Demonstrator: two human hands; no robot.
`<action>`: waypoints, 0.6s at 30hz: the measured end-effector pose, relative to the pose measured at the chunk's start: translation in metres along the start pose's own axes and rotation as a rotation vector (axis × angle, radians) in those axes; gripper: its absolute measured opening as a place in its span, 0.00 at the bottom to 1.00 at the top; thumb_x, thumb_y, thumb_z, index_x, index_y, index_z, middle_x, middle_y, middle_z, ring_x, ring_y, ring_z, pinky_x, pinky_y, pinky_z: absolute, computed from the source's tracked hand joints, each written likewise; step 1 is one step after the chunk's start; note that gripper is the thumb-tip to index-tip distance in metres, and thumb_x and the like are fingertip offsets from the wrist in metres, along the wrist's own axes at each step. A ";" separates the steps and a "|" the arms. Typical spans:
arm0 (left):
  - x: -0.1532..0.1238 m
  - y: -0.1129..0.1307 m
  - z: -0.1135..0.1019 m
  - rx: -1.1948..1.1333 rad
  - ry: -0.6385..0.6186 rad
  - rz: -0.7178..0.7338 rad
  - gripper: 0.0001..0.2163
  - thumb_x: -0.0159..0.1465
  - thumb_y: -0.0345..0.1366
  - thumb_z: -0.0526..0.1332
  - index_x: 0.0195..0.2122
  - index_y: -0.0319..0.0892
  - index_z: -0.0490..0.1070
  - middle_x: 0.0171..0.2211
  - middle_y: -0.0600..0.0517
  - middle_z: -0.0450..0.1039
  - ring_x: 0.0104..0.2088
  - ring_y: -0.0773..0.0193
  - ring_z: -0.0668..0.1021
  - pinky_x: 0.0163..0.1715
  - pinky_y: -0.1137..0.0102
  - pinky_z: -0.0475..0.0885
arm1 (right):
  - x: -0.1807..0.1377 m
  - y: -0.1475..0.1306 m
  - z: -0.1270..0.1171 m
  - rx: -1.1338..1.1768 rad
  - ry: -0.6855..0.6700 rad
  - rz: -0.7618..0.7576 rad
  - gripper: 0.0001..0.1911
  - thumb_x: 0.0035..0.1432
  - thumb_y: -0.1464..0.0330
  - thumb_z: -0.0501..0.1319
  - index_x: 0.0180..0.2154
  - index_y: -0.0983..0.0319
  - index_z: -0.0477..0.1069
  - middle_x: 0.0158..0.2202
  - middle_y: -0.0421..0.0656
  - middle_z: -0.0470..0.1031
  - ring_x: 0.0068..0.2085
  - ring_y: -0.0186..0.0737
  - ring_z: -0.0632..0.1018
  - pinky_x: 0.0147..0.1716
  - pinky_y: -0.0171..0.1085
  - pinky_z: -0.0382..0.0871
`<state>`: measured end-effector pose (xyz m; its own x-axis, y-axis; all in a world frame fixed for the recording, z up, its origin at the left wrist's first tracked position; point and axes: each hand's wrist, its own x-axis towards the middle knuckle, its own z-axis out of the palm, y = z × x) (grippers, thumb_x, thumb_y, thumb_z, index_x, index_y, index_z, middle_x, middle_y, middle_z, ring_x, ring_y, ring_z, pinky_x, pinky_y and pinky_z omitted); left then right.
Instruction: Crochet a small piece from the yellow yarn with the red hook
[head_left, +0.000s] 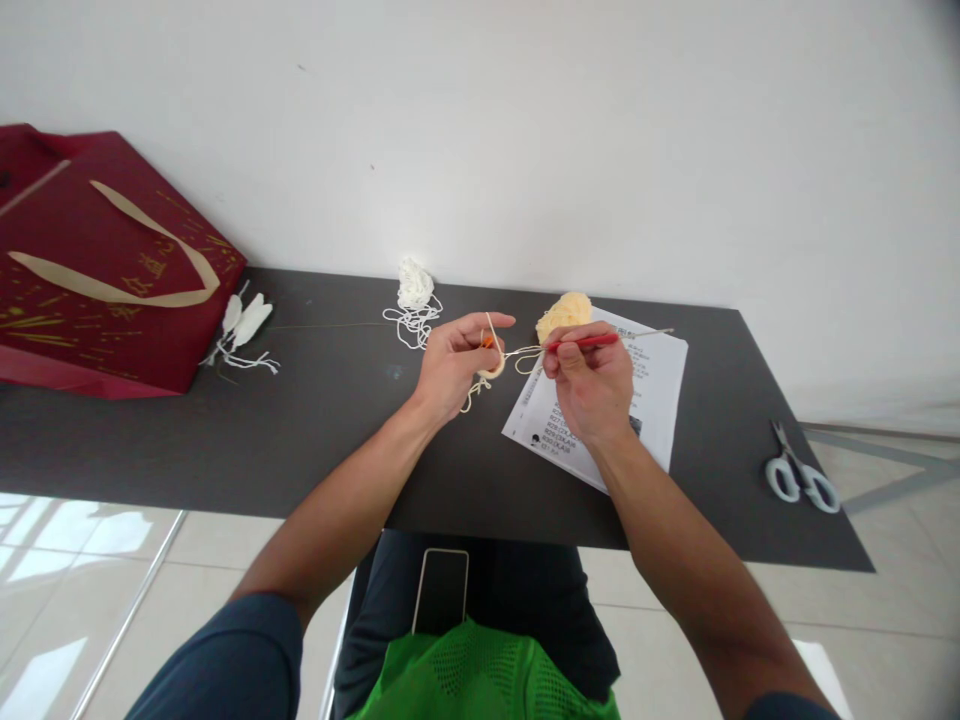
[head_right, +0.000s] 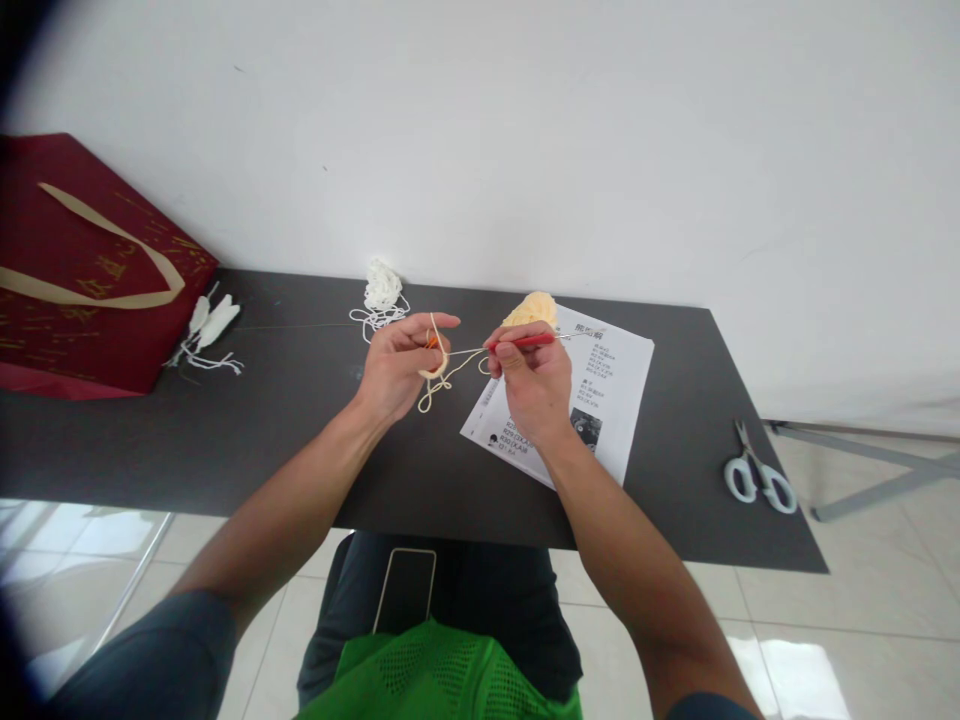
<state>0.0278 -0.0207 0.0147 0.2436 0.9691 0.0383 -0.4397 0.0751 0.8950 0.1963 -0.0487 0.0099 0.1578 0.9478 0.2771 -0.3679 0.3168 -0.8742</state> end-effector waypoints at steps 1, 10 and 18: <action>0.000 0.001 0.001 -0.015 0.000 -0.021 0.18 0.46 0.25 0.67 0.40 0.40 0.82 0.22 0.56 0.74 0.20 0.72 0.67 0.23 0.72 0.58 | 0.000 0.000 0.000 0.002 0.002 0.009 0.12 0.56 0.59 0.74 0.33 0.55 0.74 0.33 0.36 0.79 0.26 0.29 0.73 0.26 0.34 0.67; 0.000 0.004 0.000 -0.070 -0.019 -0.114 0.16 0.45 0.27 0.67 0.37 0.40 0.83 0.23 0.53 0.74 0.21 0.70 0.68 0.22 0.72 0.58 | 0.000 -0.003 0.001 0.045 0.002 0.070 0.15 0.53 0.58 0.76 0.32 0.56 0.73 0.32 0.36 0.79 0.25 0.29 0.72 0.25 0.33 0.67; -0.001 -0.006 0.001 0.083 -0.002 0.049 0.08 0.52 0.31 0.72 0.35 0.42 0.83 0.24 0.54 0.75 0.24 0.70 0.71 0.27 0.72 0.65 | 0.001 0.004 0.002 0.283 0.095 0.323 0.13 0.51 0.61 0.78 0.32 0.58 0.77 0.34 0.34 0.81 0.29 0.23 0.77 0.29 0.23 0.75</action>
<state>0.0306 -0.0223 0.0099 0.2255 0.9706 0.0841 -0.3777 0.0075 0.9259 0.1938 -0.0465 0.0077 0.0719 0.9965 -0.0422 -0.6468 0.0143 -0.7626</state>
